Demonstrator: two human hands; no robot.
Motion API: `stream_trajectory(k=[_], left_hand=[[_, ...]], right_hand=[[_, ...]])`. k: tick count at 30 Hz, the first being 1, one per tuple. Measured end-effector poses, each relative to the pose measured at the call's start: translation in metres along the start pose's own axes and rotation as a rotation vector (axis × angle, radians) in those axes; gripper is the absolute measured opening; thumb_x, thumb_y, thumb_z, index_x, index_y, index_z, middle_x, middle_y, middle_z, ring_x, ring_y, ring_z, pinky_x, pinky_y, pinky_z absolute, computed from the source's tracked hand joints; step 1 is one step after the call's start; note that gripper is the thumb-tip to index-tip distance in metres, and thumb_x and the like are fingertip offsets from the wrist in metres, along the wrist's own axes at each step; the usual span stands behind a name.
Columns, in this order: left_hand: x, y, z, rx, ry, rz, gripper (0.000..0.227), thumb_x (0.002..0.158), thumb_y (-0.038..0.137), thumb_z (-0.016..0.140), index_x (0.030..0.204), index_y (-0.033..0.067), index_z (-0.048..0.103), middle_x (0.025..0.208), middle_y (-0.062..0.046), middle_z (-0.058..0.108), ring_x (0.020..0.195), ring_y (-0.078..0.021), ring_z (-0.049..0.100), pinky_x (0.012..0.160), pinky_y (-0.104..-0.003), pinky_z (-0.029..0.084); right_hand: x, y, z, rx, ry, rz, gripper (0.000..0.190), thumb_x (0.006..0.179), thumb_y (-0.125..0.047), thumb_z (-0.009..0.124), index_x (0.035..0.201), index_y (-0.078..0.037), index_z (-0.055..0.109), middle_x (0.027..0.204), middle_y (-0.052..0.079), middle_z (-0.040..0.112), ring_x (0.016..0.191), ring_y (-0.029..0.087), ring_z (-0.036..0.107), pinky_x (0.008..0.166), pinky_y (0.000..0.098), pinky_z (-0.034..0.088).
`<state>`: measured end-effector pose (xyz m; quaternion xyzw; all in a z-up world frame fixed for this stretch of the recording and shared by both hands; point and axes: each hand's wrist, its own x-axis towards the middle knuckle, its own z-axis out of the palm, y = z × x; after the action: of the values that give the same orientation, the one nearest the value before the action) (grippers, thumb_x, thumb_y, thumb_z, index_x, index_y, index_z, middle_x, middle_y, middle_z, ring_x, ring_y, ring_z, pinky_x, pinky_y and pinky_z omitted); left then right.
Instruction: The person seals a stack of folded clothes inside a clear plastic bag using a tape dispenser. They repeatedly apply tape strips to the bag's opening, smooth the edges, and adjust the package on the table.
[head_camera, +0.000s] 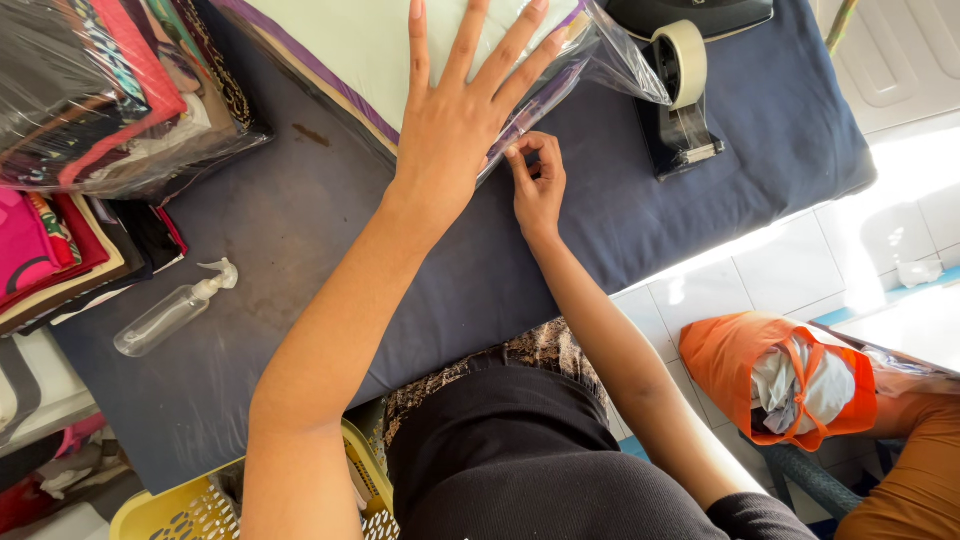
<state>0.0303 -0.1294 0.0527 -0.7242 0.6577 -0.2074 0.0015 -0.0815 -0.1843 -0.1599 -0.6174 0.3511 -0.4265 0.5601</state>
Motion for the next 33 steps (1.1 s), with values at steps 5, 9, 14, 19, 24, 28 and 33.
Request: stream_trajectory(k=[5, 9, 14, 19, 24, 28, 33], left_hand=[[0.004, 0.001, -0.001, -0.007, -0.007, -0.001, 0.109, 0.079, -0.009, 0.071, 0.171, 0.0275, 0.025, 0.173, 0.004, 0.015, 0.162, -0.0336, 0.014, 0.129, -0.066, 0.008], [0.004, 0.001, -0.001, -0.070, -0.029, 0.003, 0.106, 0.082, -0.006, 0.075, 0.171, 0.0257, 0.027, 0.173, 0.003, 0.014, 0.163, -0.0344, 0.013, 0.132, -0.063, 0.010], [0.005, 0.002, -0.002, -0.057, -0.030, 0.006, 0.109, 0.078, -0.001, 0.080, 0.170, 0.0252, 0.029, 0.175, 0.002, 0.016, 0.162, -0.0347, 0.013, 0.131, -0.063, 0.011], [0.012, 0.006, -0.018, -0.032, -0.010, -0.023, 0.112, 0.075, 0.017, 0.091, 0.169, 0.0292, 0.029, 0.173, 0.003, 0.016, 0.162, -0.0337, 0.009, 0.129, -0.065, 0.007], [0.021, 0.008, -0.036, -0.140, -0.254, -0.077, 0.139, 0.053, 0.027, 0.094, 0.171, 0.0338, 0.021, 0.175, 0.004, 0.011, 0.159, -0.0348, 0.008, 0.122, -0.074, 0.008], [0.013, 0.029, -0.027, -0.002, -0.185, -0.114, 0.141, 0.058, 0.027, 0.093, 0.172, 0.0374, 0.012, 0.174, 0.007, 0.004, 0.157, -0.0357, 0.006, 0.116, -0.078, 0.009], [-0.018, 0.101, 0.034, 0.579, 0.026, -0.310, 0.086, 0.111, 0.028, 0.066, 0.167, 0.0302, 0.000, 0.176, -0.010, -0.013, 0.162, -0.0316, -0.011, 0.121, -0.077, -0.011]], right_hand=[[0.006, 0.003, 0.001, 0.135, -0.008, 0.033, 0.028, 0.095, -0.009, 0.077, 0.108, -0.009, 0.052, 0.109, -0.001, 0.057, 0.092, 0.009, 0.060, 0.071, 0.0231, 0.044], [0.019, 0.003, -0.009, 0.155, -0.049, 0.042, 0.048, 0.090, -0.006, 0.087, 0.112, -0.009, 0.045, 0.111, 0.005, 0.053, 0.086, 0.011, 0.060, 0.067, 0.0244, 0.050], [0.053, -0.009, -0.033, 0.046, -0.261, 0.284, 0.046, 0.081, -0.014, 0.092, 0.097, -0.006, 0.049, 0.085, 0.004, 0.062, 0.067, 0.008, 0.064, 0.041, 0.0249, 0.050], [0.079, -0.025, -0.048, -0.137, -0.452, 0.224, 0.035, 0.078, -0.018, 0.094, 0.087, -0.003, 0.064, 0.069, 0.002, 0.068, 0.054, 0.008, 0.066, 0.040, 0.0234, 0.046], [0.084, -0.022, -0.051, -0.148, -0.499, 0.208, 0.033, 0.079, -0.020, 0.093, 0.086, -0.001, 0.066, 0.071, 0.004, 0.069, 0.051, 0.009, 0.065, 0.039, 0.0244, 0.045], [0.090, -0.009, -0.052, -0.135, -0.547, 0.155, 0.025, 0.083, -0.013, 0.086, 0.090, 0.001, 0.067, 0.073, 0.006, 0.072, 0.053, 0.010, 0.067, 0.040, 0.0259, 0.048], [0.098, 0.006, -0.056, -0.229, -0.570, -0.094, 0.011, 0.095, -0.004, 0.074, 0.097, 0.006, 0.070, 0.075, 0.009, 0.072, 0.056, 0.013, 0.071, 0.045, 0.0264, 0.055]])
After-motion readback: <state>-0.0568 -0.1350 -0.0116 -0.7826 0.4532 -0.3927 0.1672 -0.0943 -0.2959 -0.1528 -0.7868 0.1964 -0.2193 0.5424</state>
